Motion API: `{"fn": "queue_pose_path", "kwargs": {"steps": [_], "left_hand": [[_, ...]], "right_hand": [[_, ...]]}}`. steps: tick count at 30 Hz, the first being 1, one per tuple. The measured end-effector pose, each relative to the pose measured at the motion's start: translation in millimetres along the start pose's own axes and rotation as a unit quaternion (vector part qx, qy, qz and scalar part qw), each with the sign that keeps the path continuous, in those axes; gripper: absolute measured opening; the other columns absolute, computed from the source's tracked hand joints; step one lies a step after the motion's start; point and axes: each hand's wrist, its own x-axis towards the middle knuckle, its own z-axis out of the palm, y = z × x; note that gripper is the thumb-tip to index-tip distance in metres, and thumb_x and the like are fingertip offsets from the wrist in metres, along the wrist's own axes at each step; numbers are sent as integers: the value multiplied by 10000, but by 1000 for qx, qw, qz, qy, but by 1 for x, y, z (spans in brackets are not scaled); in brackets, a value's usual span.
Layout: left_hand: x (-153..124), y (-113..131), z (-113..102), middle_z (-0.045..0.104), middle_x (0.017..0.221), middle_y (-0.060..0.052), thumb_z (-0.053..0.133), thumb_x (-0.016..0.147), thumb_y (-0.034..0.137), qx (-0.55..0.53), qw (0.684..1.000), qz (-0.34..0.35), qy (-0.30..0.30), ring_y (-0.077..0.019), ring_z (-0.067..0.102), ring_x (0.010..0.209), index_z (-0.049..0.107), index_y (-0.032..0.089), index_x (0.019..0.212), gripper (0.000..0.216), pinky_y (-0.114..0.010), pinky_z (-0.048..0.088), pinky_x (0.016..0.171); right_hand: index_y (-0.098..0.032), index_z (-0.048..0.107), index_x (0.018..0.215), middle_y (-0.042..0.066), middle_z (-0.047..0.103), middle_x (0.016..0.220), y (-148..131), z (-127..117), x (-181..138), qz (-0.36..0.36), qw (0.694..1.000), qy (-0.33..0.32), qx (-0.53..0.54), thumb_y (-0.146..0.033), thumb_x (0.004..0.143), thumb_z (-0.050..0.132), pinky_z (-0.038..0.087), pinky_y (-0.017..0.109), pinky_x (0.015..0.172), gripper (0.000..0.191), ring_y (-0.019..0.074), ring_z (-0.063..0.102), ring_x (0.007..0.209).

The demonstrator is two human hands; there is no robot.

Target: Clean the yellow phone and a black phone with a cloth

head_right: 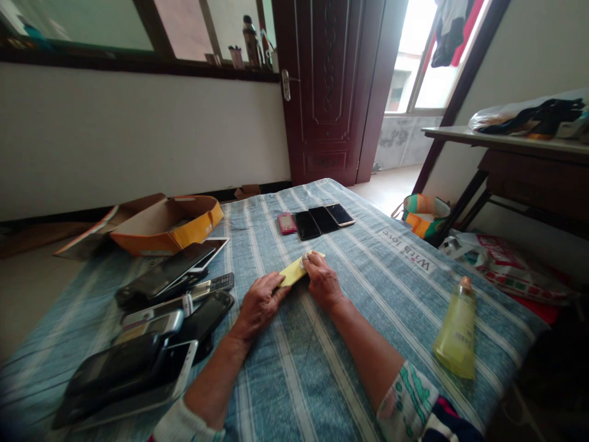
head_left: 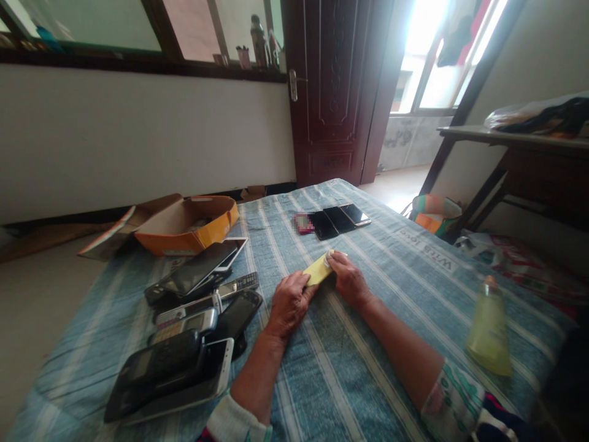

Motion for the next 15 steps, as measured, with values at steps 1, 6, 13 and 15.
{"fn": "queue_pose_path", "kwargs": {"steps": [1,6,13,15], "left_hand": [[0,0,0,679,1065,-74,572,898,311,0,1000,0,0,-228,619,979,645,201,1024,182,-360,498,872],[1,3,-5,675,1004,-52,505,936,318,-29,1000,-3,-8,-209,615,944,629,205,1006,181,-342,490,863],[2,7,-6,658,985,-57,495,945,344,2,1000,-10,-27,-211,599,926,622,198,992,200,-334,479,846],[1,8,-4,651,1009,-68,527,930,344,27,999,-9,-30,-222,592,940,624,188,1008,200,-344,476,849]], "right_hand": [[-144,654,1123,138,635,1157,-2,1,0,1,1000,1,0,-6,841,376,435,424,1055,420,235,501,1236],[-168,652,1129,124,621,1178,-28,9,-6,-42,999,-23,17,-57,876,408,428,393,1069,369,230,499,1244],[-149,645,1136,133,618,1183,-26,10,-5,-45,998,-32,16,-85,889,421,422,397,1074,339,240,501,1240],[-137,646,1130,140,621,1180,-17,8,-4,-27,999,-37,3,-65,869,429,425,405,1069,347,250,496,1242]]}}
